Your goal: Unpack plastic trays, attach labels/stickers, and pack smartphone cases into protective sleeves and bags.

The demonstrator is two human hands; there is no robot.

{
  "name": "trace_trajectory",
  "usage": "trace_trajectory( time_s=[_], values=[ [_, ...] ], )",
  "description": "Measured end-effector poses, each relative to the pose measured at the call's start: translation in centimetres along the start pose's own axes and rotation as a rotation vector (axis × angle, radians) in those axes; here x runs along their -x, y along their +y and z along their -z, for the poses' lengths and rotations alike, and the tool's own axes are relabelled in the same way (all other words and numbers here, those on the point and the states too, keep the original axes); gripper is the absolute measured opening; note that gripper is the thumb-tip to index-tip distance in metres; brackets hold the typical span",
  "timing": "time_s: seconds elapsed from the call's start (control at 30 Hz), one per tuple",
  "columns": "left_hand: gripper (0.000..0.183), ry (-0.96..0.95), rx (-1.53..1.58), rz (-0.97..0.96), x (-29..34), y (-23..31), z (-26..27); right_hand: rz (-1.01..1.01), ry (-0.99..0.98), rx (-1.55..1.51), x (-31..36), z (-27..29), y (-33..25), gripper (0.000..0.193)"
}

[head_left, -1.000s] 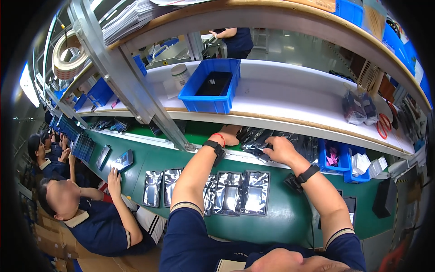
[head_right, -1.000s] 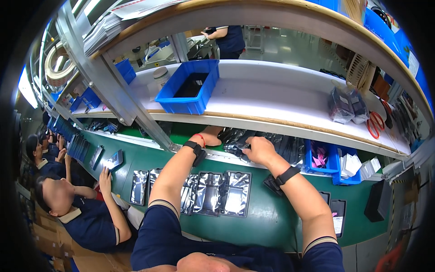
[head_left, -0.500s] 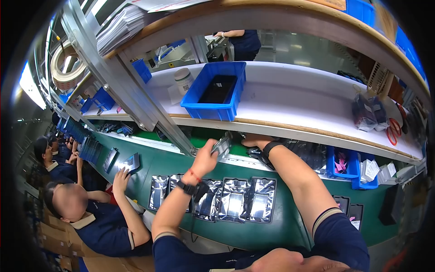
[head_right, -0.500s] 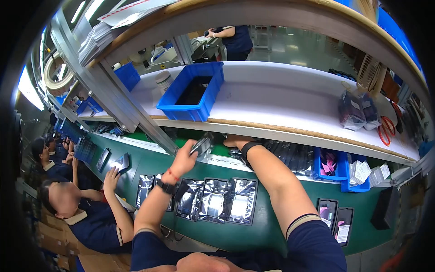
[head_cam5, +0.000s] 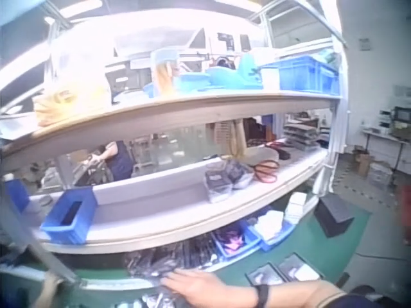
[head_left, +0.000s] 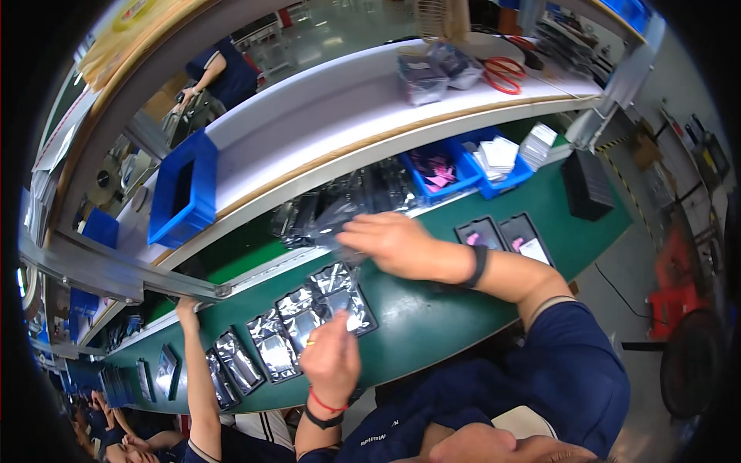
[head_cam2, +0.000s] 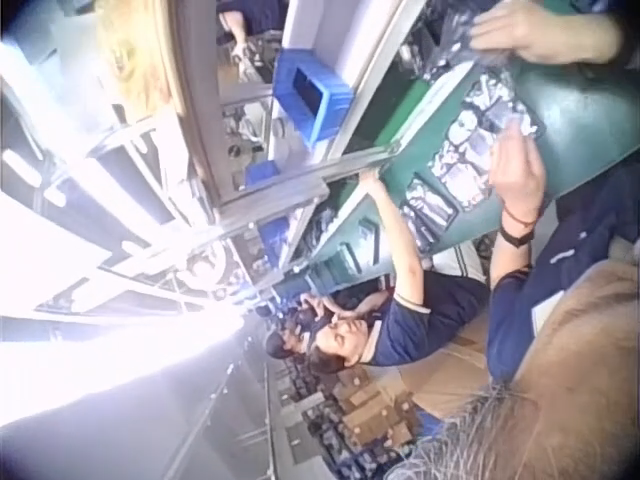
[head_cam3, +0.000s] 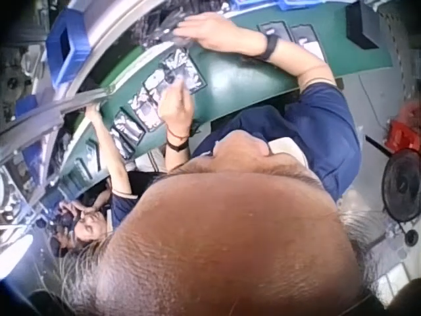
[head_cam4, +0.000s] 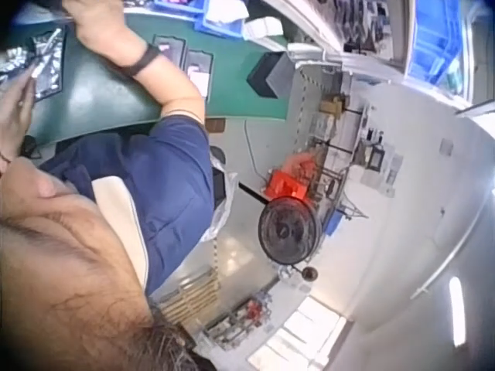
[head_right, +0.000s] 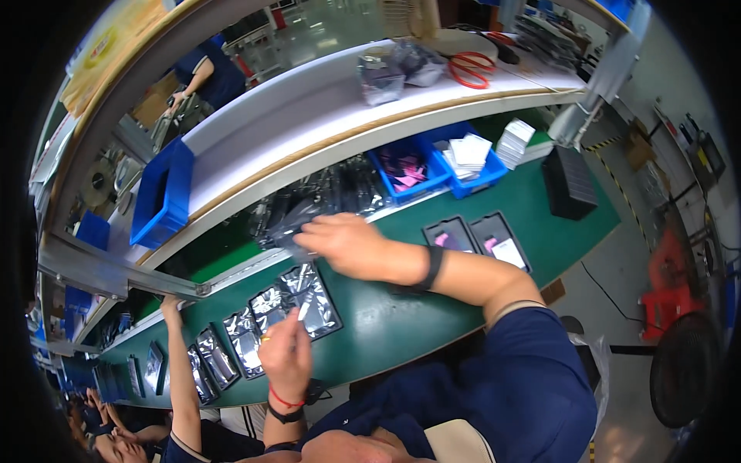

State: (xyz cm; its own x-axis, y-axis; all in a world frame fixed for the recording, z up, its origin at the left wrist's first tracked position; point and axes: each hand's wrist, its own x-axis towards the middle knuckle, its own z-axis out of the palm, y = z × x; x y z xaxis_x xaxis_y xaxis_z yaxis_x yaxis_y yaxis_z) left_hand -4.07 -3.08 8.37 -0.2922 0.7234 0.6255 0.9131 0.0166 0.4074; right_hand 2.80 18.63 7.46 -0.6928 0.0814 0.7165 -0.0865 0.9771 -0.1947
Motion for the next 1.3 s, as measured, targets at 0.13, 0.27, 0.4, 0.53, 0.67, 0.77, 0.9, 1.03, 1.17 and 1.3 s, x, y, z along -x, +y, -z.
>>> trace_trajectory(
  time_s=[0.13,0.27,0.4,0.53,0.67,0.77,0.9,1.03,1.17,1.3],
  values=[
    [0.045,-0.160,0.069,-0.288,-1.3,6.0,-5.6,-0.237,-0.006,0.208,9.1,11.7,1.6,0.040],
    [0.035,-0.226,-0.081,-0.474,-1.4,10.1,-12.8,-0.409,-0.119,0.465,19.2,16.9,2.9,0.036],
    [0.036,-0.237,-0.217,-0.486,-1.1,12.8,-20.0,-0.405,-0.264,0.467,26.1,18.2,2.9,0.039],
    [0.054,-0.558,-0.205,-0.308,-1.1,13.6,-23.0,-0.500,-0.452,0.247,27.5,18.2,2.7,0.063],
    [0.076,-0.749,-0.077,-0.174,-1.4,12.8,-23.4,-0.490,-0.540,0.191,26.9,17.4,3.3,0.078],
    [0.073,-0.764,-0.072,-0.140,-1.9,11.3,-21.6,-0.467,-0.513,0.114,25.1,15.9,3.3,0.078],
    [0.057,-0.826,0.589,0.030,-1.2,8.0,-18.4,-0.458,-0.489,0.098,23.3,14.6,1.2,0.072],
    [0.044,-0.203,0.243,0.089,0.6,4.3,-10.4,-0.478,-0.564,0.081,22.1,13.6,-0.2,0.062],
    [0.045,0.336,-0.472,0.544,6.2,-5.8,-1.5,-0.386,-0.607,0.039,20.4,11.7,-0.8,0.063],
    [0.092,-0.056,-0.595,1.302,10.8,-11.8,5.0,-0.358,-0.643,-0.024,18.2,8.9,-1.2,0.065]
  ],
)
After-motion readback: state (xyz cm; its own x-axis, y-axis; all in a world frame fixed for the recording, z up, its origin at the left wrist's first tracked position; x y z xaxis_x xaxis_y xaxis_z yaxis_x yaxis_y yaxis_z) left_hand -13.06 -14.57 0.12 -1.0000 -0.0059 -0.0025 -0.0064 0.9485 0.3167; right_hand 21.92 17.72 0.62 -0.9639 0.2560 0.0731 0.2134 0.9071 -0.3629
